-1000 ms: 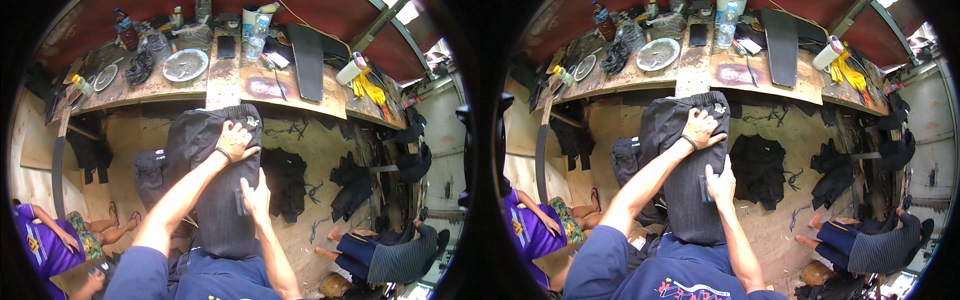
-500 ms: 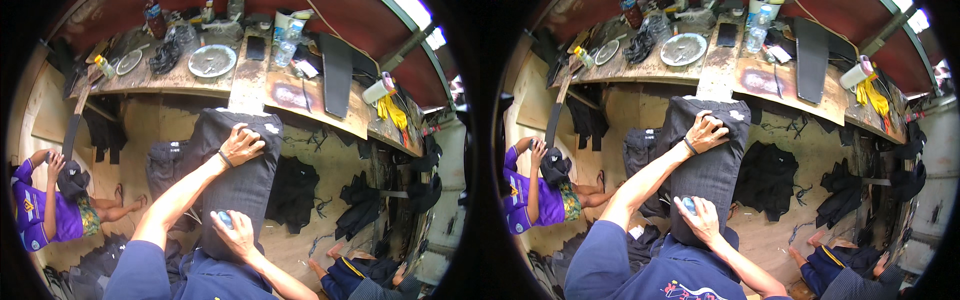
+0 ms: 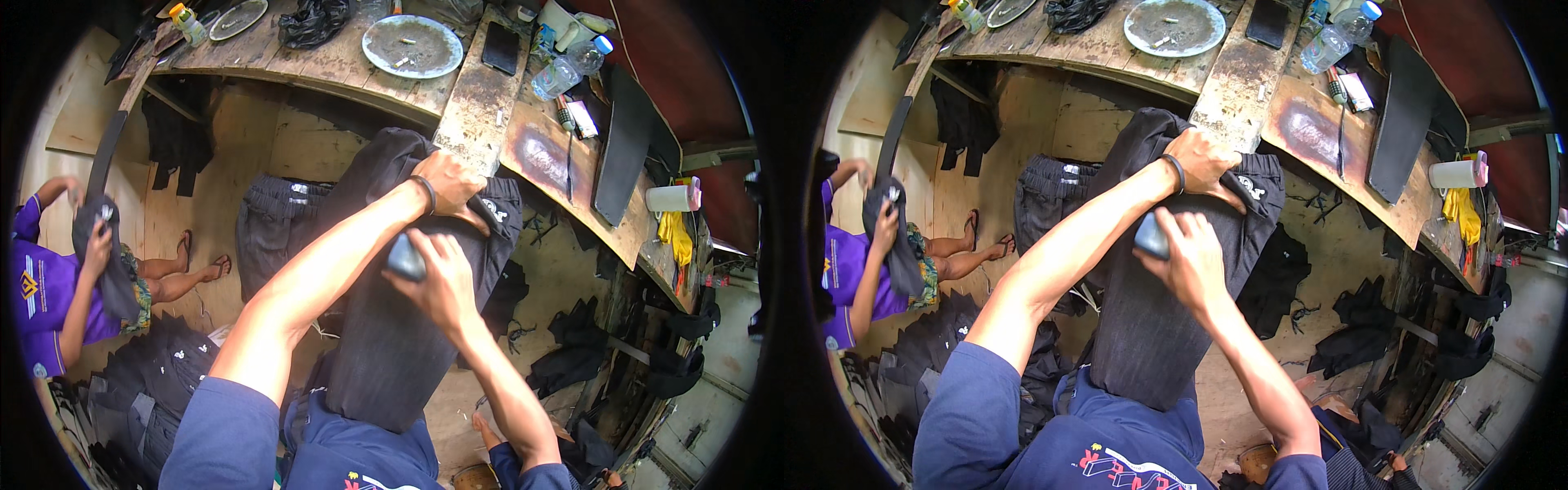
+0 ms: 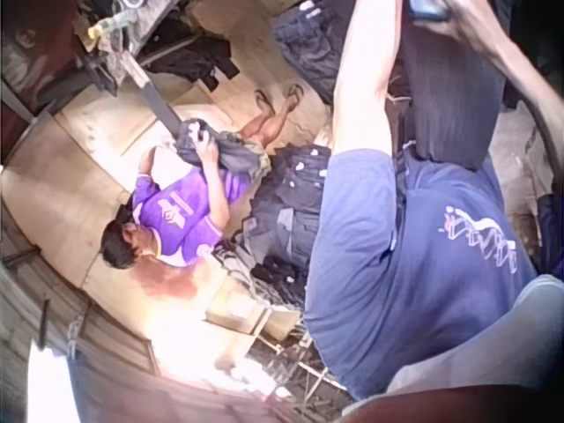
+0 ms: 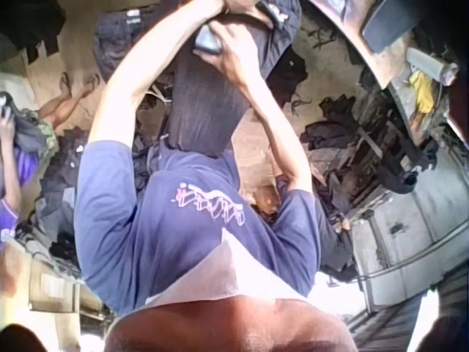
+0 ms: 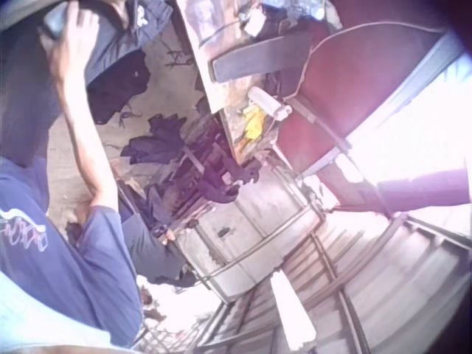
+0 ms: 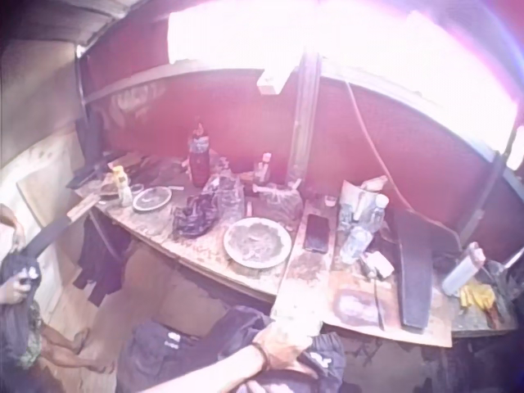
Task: The person irons a pair of black shorts on a small ironing board using a handheld steamer. They repeatedly smooth the fabric and apply steam to different sections of the garment while another person works nearby.
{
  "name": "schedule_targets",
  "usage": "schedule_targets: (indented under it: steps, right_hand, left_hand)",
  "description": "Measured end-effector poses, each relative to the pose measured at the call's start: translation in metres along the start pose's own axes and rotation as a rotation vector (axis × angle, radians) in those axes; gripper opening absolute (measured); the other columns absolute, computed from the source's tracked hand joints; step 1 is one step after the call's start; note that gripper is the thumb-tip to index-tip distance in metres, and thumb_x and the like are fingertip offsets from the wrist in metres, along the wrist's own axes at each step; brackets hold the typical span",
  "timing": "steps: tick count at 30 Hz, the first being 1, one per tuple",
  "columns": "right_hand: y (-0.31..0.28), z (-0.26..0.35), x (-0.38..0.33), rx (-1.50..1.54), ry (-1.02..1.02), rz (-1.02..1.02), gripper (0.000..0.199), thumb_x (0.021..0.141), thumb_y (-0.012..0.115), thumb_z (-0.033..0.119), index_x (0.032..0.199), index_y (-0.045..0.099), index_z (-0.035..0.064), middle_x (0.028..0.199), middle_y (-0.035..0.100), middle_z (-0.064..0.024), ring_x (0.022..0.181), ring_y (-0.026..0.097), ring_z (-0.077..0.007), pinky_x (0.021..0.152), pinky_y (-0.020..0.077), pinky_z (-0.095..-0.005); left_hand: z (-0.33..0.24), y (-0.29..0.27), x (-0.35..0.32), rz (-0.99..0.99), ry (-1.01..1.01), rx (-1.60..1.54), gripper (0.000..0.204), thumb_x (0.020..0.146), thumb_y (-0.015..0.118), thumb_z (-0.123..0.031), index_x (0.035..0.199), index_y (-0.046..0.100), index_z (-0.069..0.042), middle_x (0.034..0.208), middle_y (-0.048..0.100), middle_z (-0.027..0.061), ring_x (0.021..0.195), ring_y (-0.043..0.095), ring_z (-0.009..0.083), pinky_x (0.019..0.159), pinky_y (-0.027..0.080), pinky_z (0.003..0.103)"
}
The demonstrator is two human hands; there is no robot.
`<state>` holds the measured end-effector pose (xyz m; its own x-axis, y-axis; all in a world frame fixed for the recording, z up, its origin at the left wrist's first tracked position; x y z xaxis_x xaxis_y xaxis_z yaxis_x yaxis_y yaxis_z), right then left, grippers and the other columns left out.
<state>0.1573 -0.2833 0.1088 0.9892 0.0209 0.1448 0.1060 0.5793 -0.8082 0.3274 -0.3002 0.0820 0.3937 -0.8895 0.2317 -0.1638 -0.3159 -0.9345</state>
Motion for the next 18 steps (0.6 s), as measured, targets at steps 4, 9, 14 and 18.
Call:
schedule_targets:
  steps: [4,9,14,18]
  right_hand:
    - [0.050,-0.021,-0.051,0.020,0.006,-0.003,0.072,0.069,0.098,0.032,0.130,0.067,0.0077,0.104,0.064,-0.0138,0.097,0.062,-0.0336,0.086,0.0534,-0.0458]
    - [0.053,0.118,-0.182,0.113,0.091,0.230,0.078,0.066,0.098,0.033,0.135,0.068,0.0100,0.105,0.064,-0.0107,0.097,0.063,-0.0313,0.085,0.0515,-0.0439]
    - [0.000,0.094,-0.087,0.219,-0.168,0.216,0.076,0.065,0.100,0.038,0.129,0.070,0.0102,0.101,0.064,-0.0135,0.096,0.065,-0.0321,0.085,0.0522,-0.0464]
    - [-0.010,0.018,-0.015,0.036,0.041,-0.109,0.076,0.063,0.098,0.022,0.132,0.067,0.0078,0.106,0.065,-0.0140,0.098,0.062,-0.0351,0.085,0.0494,-0.0486]
  left_hand:
    - [-0.002,0.002,-0.002,0.028,0.000,0.026,0.095,0.072,0.064,-0.099,0.096,0.082,-0.009,0.096,0.082,0.0151,0.093,0.082,0.0314,0.081,0.064,0.044]
    - [-0.004,-0.005,-0.002,-0.001,0.003,-0.004,0.091,0.070,0.069,-0.097,0.090,0.080,-0.009,0.091,0.081,0.0119,0.086,0.081,0.0303,0.077,0.064,0.043]
    - [-0.004,-0.007,-0.002,-0.030,-0.019,0.031,0.091,0.066,0.071,-0.098,0.084,0.077,-0.009,0.085,0.079,0.0108,0.079,0.080,0.0310,0.070,0.063,0.043]
    - [-0.001,-0.002,-0.002,-0.043,-0.032,0.008,0.089,0.066,0.074,-0.096,0.082,0.078,-0.009,0.085,0.079,0.0093,0.079,0.080,0.0306,0.069,0.063,0.043]
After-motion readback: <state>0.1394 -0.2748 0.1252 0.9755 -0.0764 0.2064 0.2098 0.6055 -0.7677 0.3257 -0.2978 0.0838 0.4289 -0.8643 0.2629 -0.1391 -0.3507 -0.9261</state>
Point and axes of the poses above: each hand's wrist, its own x-axis towards the middle knuckle, its own y-axis out of the palm, z = x × y, the point moved 6 cm from there along x, towards the middle knuckle
